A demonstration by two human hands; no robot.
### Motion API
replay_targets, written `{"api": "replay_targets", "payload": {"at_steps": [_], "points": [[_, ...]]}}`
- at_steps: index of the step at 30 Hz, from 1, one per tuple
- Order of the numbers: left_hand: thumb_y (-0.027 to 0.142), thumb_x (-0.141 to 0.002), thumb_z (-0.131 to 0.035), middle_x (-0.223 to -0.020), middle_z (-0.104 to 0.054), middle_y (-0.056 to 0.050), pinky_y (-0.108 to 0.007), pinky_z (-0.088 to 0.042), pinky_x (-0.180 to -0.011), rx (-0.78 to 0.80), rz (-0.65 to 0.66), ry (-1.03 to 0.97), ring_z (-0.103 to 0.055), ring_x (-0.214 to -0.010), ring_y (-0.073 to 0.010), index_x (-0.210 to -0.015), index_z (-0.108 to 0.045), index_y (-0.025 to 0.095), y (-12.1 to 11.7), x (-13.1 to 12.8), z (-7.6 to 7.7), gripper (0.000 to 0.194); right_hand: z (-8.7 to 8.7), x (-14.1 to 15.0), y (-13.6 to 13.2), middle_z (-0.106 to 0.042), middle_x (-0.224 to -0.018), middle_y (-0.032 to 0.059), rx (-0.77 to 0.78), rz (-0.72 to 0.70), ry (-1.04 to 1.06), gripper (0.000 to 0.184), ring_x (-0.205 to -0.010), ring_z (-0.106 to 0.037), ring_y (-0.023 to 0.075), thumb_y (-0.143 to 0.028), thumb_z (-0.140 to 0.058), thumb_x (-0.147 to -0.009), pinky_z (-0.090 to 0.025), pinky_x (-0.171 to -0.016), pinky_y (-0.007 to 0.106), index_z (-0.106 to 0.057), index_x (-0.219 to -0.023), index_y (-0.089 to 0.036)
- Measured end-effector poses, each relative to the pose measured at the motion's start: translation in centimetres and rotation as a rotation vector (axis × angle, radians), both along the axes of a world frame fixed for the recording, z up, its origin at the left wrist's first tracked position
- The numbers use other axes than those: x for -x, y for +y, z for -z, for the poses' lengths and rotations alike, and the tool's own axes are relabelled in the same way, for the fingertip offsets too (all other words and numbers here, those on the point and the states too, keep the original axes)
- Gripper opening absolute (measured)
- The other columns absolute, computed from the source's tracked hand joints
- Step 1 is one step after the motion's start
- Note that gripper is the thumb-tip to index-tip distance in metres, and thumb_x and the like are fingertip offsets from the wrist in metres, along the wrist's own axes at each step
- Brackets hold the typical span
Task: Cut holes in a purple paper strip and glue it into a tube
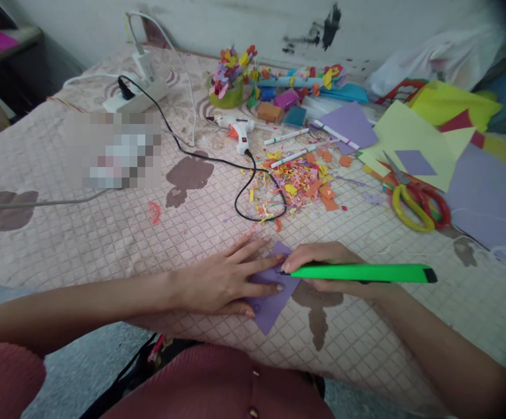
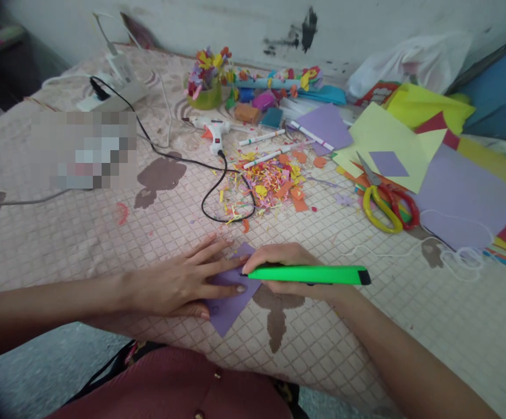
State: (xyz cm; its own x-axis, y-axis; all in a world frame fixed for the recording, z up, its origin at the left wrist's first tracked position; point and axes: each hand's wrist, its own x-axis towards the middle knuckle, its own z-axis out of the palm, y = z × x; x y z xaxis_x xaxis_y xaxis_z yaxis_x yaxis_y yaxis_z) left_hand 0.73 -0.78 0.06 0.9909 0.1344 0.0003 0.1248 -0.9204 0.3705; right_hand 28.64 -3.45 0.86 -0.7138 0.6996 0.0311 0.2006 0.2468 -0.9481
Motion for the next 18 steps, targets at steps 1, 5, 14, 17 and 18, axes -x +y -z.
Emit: {"api": "replay_targets", "payload": {"at_steps": [1,5,14,17,18], "points": [[0.052,-0.094,-0.047,-0.158,-0.022,-0.010,-0.062,-0.009,-0.115,-0.001,0.002,0.000,-0.014,-0.145,-0.0400,-0.139,-0.047,0.028,0.0,0.0,0.0,0.051,-0.2,0.0,0.0,-0.069,-0.107,0.0090,0.008,0.003,0.003,0.032,-0.101,-0.064,0.0219,-0.041,-0.058,-0.091,-0.048,-0.091,0.036,-0.066,-0.112,-0.019],[0.052,-0.093,-0.048,-0.158,-0.023,-0.009,-0.061,-0.009,-0.115,0.000,-0.002,-0.004,-0.015,-0.145,-0.0394,-0.138,-0.047,0.029,0.0,0.1,-0.1,0.051,-0.1,-0.1,0.0,-0.069,-0.109,0.0091,0.036,0.002,0.018,0.033,-0.103,-0.063,0.0227,-0.043,-0.058,-0.091,-0.047,-0.092,0.037,-0.066,-0.113,-0.019],[0.053,-0.092,-0.049,-0.156,-0.025,-0.012,-0.062,-0.011,-0.115,-0.009,0.001,-0.029,-0.019,-0.143,-0.0410,-0.136,-0.050,0.027,0.0,0.0,0.0,0.052,0.9,-0.4,0.2,-0.069,-0.110,0.0085,-0.027,-0.026,0.028,0.033,-0.103,-0.063,0.0218,-0.042,-0.058,-0.090,-0.048,-0.090,0.034,-0.065,-0.115,-0.021],[0.056,-0.091,-0.049,-0.155,-0.027,-0.012,-0.061,-0.011,-0.115,-0.030,0.000,-0.038,-0.020,-0.143,-0.0399,-0.138,-0.049,0.028,-0.1,0.1,0.1,0.054,0.6,-0.3,0.1,-0.069,-0.109,0.0087,-0.049,-0.031,0.013,0.033,-0.103,-0.064,0.0214,-0.043,-0.056,-0.091,-0.049,-0.090,0.034,-0.065,-0.114,-0.020],[0.057,-0.091,-0.048,-0.155,-0.028,-0.012,-0.061,-0.011,-0.115,-0.040,-0.001,-0.036,-0.020,-0.143,-0.0396,-0.139,-0.047,0.029,-0.1,0.1,0.2,0.055,0.5,-0.3,0.1,-0.069,-0.109,0.0086,-0.048,-0.031,0.010,0.033,-0.103,-0.064,0.0213,-0.043,-0.056,-0.092,-0.049,-0.090,0.033,-0.065,-0.114,-0.020]]}}
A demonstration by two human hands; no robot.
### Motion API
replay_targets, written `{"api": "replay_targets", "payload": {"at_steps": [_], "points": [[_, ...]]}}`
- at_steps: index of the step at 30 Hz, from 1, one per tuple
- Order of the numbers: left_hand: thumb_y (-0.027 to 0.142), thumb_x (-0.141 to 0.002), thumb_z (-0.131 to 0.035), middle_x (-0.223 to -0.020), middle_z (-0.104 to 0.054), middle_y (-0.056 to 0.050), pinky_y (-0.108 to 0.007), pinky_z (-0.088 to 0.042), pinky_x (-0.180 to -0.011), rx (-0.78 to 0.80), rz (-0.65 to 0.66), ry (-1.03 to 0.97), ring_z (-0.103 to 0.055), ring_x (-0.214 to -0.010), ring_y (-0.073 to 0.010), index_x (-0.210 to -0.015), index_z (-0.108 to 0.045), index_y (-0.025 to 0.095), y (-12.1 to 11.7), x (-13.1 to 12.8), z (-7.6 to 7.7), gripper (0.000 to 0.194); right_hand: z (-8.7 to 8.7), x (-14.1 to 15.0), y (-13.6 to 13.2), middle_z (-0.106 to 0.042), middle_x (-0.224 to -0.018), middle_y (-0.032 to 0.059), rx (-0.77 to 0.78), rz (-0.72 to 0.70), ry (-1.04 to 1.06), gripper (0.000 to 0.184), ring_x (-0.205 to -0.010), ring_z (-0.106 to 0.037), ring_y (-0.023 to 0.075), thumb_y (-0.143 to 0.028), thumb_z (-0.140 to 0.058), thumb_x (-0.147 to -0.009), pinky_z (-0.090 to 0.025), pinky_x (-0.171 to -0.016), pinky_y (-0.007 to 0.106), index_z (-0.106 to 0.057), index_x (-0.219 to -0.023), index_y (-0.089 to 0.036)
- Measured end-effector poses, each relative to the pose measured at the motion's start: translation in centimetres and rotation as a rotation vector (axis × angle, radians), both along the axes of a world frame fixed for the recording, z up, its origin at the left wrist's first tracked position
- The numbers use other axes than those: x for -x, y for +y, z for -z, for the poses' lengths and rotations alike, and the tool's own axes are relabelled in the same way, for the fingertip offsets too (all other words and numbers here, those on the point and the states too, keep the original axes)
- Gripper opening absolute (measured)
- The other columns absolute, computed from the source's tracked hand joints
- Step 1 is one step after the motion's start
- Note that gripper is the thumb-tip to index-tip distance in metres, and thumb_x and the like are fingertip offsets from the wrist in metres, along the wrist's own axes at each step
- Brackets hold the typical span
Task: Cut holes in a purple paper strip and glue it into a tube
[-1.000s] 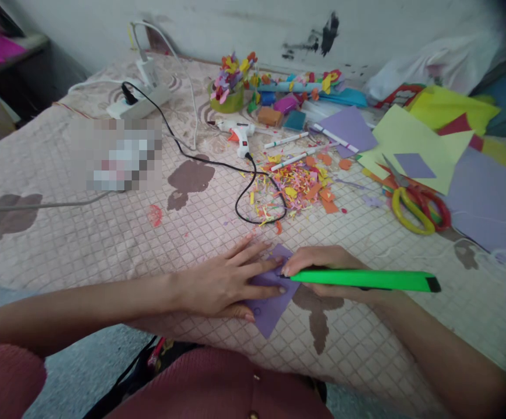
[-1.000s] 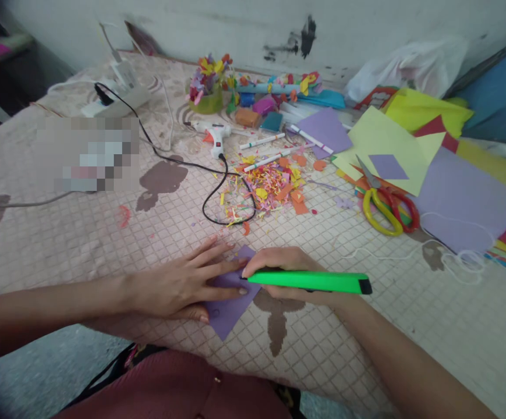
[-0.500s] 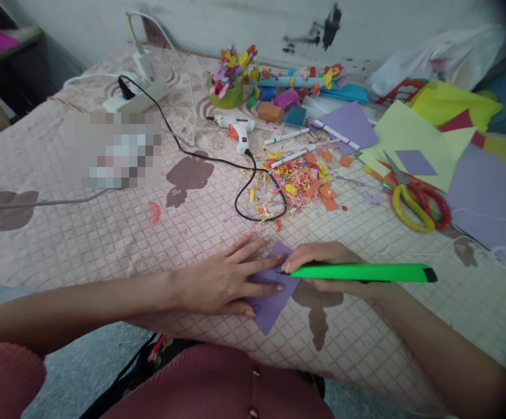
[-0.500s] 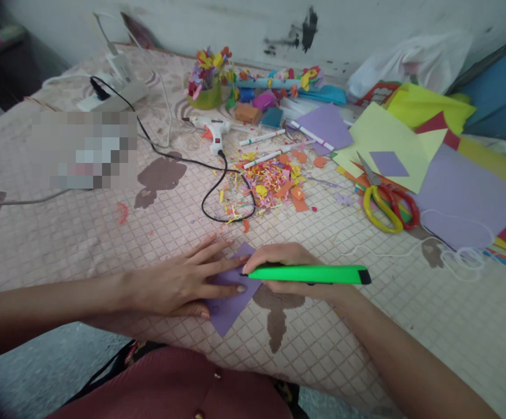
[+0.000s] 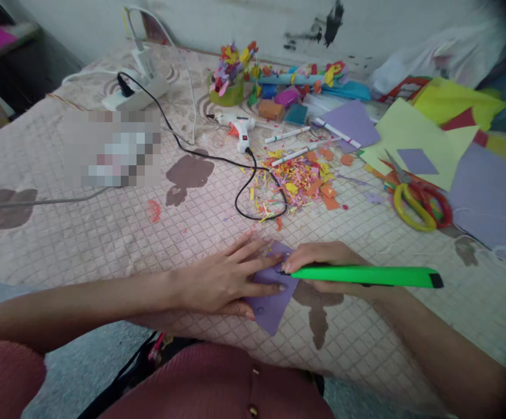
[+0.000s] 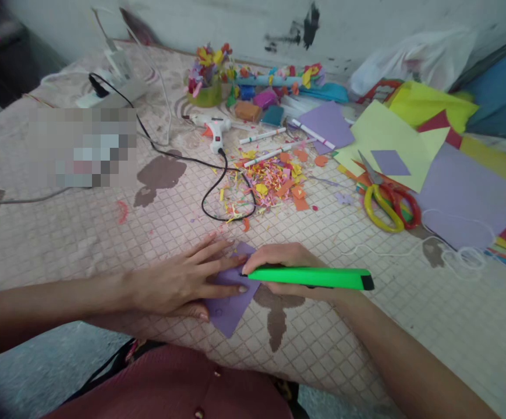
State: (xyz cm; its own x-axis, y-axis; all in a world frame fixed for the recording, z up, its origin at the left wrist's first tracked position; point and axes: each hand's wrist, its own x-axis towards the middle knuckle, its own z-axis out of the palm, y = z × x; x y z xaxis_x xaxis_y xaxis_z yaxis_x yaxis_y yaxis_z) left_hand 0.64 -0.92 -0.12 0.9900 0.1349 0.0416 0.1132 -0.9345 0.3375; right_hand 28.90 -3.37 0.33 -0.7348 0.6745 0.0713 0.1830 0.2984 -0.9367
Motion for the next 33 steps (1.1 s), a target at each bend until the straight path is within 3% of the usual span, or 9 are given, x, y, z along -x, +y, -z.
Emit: {"api": "replay_targets", "payload": {"at_steps": [14,21,33], "points": [[0.060,-0.091,-0.047,-0.156,-0.025,-0.013,-0.063,-0.014,-0.113,-0.014,-0.008,0.030,-0.018,-0.143,-0.0417,-0.141,-0.044,0.031,-0.03,-0.08,-0.08,0.058,-0.83,0.24,-0.11,-0.069,-0.108,0.0098,0.111,0.029,0.001,0.034,-0.102,-0.064,0.0222,-0.042,-0.059,-0.090,-0.049,-0.091,0.037,-0.067,-0.112,-0.017],[0.059,-0.091,-0.048,-0.156,-0.024,-0.012,-0.062,-0.014,-0.114,-0.016,-0.013,0.023,-0.020,-0.143,-0.0420,-0.139,-0.047,0.030,-0.02,-0.09,-0.07,0.056,-0.74,0.14,-0.07,-0.069,-0.107,0.0094,0.117,0.025,-0.025,0.040,-0.102,-0.064,0.0224,-0.050,-0.057,-0.089,-0.048,-0.092,0.037,-0.067,-0.112,-0.019],[0.060,-0.091,-0.047,-0.156,-0.025,-0.013,-0.061,-0.012,-0.114,-0.004,-0.022,0.011,-0.018,-0.144,-0.0407,-0.141,-0.045,0.029,-0.23,0.00,-0.05,0.059,-0.36,0.04,-0.07,-0.069,-0.108,0.0101,0.099,0.014,0.034,0.038,-0.104,-0.063,0.0220,-0.046,-0.058,-0.090,-0.048,-0.092,0.037,-0.067,-0.113,-0.017]]}}
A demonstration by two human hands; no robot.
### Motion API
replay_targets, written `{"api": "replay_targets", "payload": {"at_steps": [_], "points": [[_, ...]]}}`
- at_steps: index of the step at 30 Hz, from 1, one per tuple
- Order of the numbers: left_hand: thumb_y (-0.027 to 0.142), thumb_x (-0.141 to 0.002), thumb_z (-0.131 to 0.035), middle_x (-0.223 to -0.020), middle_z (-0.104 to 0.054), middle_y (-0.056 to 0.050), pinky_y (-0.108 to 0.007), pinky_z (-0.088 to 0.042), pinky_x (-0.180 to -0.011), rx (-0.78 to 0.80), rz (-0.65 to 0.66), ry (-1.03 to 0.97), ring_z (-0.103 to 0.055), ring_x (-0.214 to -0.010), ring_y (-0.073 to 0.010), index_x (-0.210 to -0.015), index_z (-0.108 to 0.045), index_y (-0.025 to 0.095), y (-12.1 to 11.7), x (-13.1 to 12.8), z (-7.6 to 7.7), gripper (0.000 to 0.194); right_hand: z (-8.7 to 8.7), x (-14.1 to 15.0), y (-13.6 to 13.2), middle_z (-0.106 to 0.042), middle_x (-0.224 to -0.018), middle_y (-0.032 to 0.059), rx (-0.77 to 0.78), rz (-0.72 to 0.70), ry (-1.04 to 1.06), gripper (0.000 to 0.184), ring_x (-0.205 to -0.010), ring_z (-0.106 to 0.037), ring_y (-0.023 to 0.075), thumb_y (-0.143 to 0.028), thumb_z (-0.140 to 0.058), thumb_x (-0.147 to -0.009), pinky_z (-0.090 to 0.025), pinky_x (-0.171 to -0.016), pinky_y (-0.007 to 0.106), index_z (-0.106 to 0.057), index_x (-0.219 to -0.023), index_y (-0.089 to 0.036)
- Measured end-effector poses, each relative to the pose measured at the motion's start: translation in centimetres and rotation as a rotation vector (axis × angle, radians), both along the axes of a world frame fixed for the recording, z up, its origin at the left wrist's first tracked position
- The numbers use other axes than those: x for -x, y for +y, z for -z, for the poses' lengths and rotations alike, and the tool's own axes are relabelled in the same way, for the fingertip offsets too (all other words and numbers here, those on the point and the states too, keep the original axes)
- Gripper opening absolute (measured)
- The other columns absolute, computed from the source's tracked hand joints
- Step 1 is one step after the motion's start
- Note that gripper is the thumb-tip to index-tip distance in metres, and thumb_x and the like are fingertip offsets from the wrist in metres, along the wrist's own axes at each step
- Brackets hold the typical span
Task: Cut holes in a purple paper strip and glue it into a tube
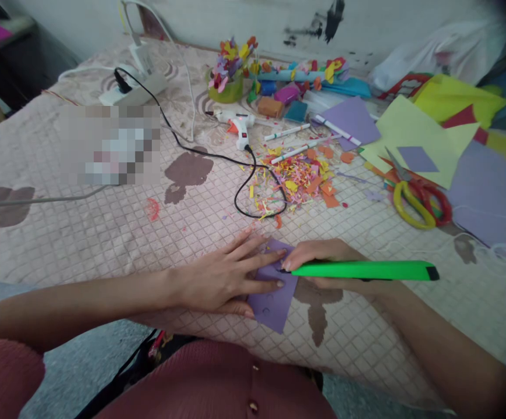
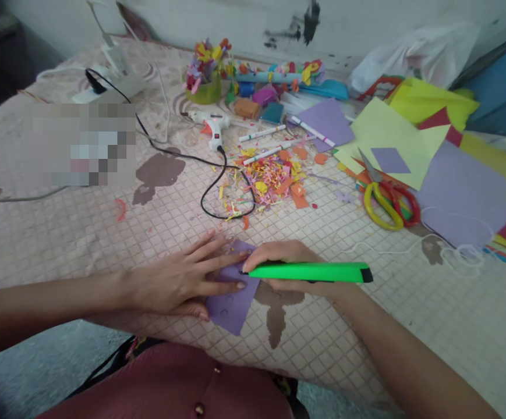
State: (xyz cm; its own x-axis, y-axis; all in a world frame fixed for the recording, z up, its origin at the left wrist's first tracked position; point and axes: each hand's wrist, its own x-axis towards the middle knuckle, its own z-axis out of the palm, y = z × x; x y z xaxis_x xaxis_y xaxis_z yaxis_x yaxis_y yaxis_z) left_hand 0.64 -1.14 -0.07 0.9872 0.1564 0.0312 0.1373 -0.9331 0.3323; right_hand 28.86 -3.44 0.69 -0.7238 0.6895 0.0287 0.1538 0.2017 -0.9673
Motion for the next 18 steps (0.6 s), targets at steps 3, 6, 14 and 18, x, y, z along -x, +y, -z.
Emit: {"api": "replay_targets", "payload": {"at_steps": [3,6,14,18], "points": [[0.059,-0.091,-0.047,-0.156,-0.026,-0.011,-0.062,-0.012,-0.114,-0.001,0.002,0.011,-0.017,-0.144,-0.0405,-0.141,-0.045,0.030,0.00,-0.05,-0.12,0.058,-0.07,-0.04,-0.03,-0.069,-0.109,0.0101,0.016,0.005,-0.016,0.039,-0.104,-0.064,0.0223,-0.048,-0.057,-0.090,-0.048,-0.092,0.037,-0.066,-0.113,-0.018],[0.059,-0.091,-0.047,-0.156,-0.027,-0.011,-0.062,-0.012,-0.114,-0.002,-0.003,0.014,-0.017,-0.144,-0.0405,-0.140,-0.045,0.030,0.05,-0.07,-0.18,0.057,-0.09,-0.04,-0.03,-0.069,-0.109,0.0102,0.024,0.006,-0.039,0.039,-0.104,-0.064,0.0224,-0.048,-0.057,-0.090,-0.048,-0.092,0.037,-0.066,-0.113,-0.018],[0.058,-0.092,-0.046,-0.155,-0.027,-0.012,-0.063,-0.014,-0.113,0.000,0.004,0.014,-0.019,-0.143,-0.0422,-0.140,-0.046,0.029,0.13,-0.09,-0.18,0.057,-0.10,0.07,0.04,-0.069,-0.108,0.0105,-0.023,-0.002,-0.018,0.039,-0.102,-0.063,0.0220,-0.049,-0.054,-0.091,-0.048,-0.090,0.036,-0.066,-0.111,-0.017],[0.059,-0.090,-0.048,-0.155,-0.028,-0.011,-0.062,-0.012,-0.114,-0.002,-0.001,0.003,-0.017,-0.144,-0.0405,-0.140,-0.045,0.029,0.09,-0.07,-0.06,0.058,-0.07,0.06,0.07,-0.069,-0.108,0.0111,-0.040,-0.010,-0.017,0.040,-0.102,-0.063,0.0225,-0.048,-0.054,-0.091,-0.047,-0.090,0.037,-0.066,-0.112,-0.017]]}}
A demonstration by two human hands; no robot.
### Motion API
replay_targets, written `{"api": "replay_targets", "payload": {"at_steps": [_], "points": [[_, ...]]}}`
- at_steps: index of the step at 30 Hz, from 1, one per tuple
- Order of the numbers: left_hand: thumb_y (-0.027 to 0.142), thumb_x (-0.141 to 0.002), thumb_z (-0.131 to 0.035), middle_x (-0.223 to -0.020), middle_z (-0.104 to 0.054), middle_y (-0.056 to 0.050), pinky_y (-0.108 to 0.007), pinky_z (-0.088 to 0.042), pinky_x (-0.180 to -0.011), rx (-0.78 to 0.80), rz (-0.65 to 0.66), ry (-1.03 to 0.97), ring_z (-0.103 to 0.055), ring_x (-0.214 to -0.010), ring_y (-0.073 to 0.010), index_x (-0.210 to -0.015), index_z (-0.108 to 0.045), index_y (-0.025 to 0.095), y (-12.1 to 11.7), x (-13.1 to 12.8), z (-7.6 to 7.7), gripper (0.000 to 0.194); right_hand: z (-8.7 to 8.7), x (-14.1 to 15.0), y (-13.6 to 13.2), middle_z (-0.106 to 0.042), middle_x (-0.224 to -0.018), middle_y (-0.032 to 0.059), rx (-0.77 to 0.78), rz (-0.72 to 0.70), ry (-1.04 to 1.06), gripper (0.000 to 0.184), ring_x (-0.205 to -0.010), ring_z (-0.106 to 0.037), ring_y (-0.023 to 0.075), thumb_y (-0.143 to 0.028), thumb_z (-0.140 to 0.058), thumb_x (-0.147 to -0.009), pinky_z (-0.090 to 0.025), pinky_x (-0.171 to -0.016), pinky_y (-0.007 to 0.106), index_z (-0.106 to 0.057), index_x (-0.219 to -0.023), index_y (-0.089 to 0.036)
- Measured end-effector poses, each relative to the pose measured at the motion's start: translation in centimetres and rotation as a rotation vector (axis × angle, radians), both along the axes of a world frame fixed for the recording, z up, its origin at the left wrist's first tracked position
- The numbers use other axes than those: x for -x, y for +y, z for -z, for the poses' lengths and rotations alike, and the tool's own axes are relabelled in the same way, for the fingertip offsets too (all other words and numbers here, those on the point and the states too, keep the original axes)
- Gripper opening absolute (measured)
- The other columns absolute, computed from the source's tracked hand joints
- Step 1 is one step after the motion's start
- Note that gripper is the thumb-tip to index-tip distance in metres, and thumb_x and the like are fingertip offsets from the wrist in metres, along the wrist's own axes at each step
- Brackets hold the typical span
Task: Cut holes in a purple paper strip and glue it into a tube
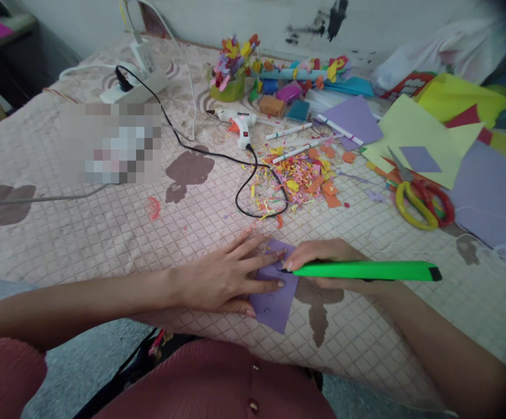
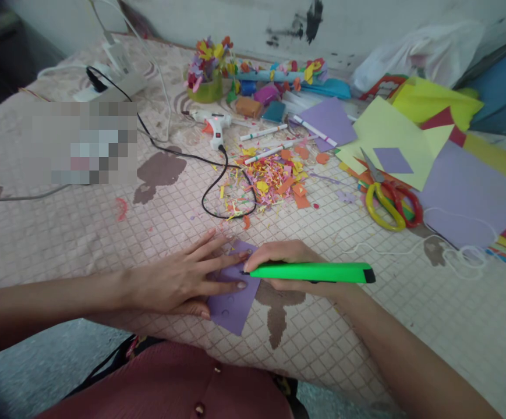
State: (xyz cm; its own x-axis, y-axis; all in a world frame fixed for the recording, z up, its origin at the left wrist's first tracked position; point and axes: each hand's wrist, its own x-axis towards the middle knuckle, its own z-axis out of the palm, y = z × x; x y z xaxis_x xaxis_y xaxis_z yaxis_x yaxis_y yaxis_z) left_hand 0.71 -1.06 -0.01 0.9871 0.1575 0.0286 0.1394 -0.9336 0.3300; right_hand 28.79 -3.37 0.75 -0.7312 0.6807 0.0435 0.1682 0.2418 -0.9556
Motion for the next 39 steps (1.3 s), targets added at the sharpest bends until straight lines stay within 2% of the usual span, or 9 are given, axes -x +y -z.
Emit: {"api": "replay_targets", "payload": {"at_steps": [6,13,23,32,39], "points": [[0.060,-0.088,-0.052,-0.153,-0.033,-0.011,-0.061,-0.011,-0.115,-0.002,-0.002,-0.007,-0.019,-0.143,-0.0397,-0.140,-0.046,0.030,-0.06,0.05,0.15,0.060,0.06,-0.01,0.01,-0.069,-0.107,0.0111,-0.010,-0.001,0.006,0.039,-0.102,-0.063,0.0220,-0.047,-0.054,-0.092,-0.048,-0.089,0.036,-0.066,-0.112,-0.016],[0.062,-0.089,-0.049,-0.156,-0.025,-0.010,-0.061,-0.012,-0.114,0.007,-0.001,0.009,-0.017,-0.144,-0.0398,-0.140,-0.046,0.030,-0.07,0.03,0.22,0.060,-0.23,0.03,-0.01,-0.069,-0.108,0.0105,0.021,0.014,0.004,0.038,-0.105,-0.062,0.0225,-0.047,-0.056,-0.091,-0.046,-0.093,0.037,-0.066,-0.112,-0.017],[0.059,-0.090,-0.048,-0.154,-0.030,-0.010,-0.063,-0.012,-0.114,0.023,-0.004,0.004,-0.017,-0.144,-0.0414,-0.140,-0.046,0.030,-0.05,-0.01,-0.05,0.057,0.09,-0.03,-0.06,-0.069,-0.109,0.0107,0.009,0.009,0.005,0.041,-0.104,-0.063,0.0227,-0.050,-0.055,-0.091,-0.047,-0.093,0.037,-0.066,-0.113,-0.017],[0.061,-0.088,-0.051,-0.153,-0.033,-0.011,-0.064,-0.014,-0.113,0.023,-0.018,-0.021,-0.018,-0.143,-0.0405,-0.138,-0.049,0.029,-0.13,0.03,0.13,0.059,0.19,-0.02,-0.09,-0.070,-0.108,0.0099,0.013,0.014,0.017,0.036,-0.103,-0.064,0.0214,-0.044,-0.058,-0.091,-0.048,-0.090,0.035,-0.066,-0.113,-0.017],[0.058,-0.091,-0.048,-0.153,-0.034,-0.010,-0.064,-0.013,-0.114,0.041,-0.008,-0.029,-0.019,-0.143,-0.0395,-0.138,-0.048,0.028,-0.07,0.14,-0.05,0.056,0.15,-0.03,0.03,-0.069,-0.108,0.0107,0.002,0.000,0.029,0.051,-0.104,-0.063,0.0226,-0.060,-0.051,-0.089,-0.048,-0.091,0.036,-0.066,-0.113,-0.018]]}}
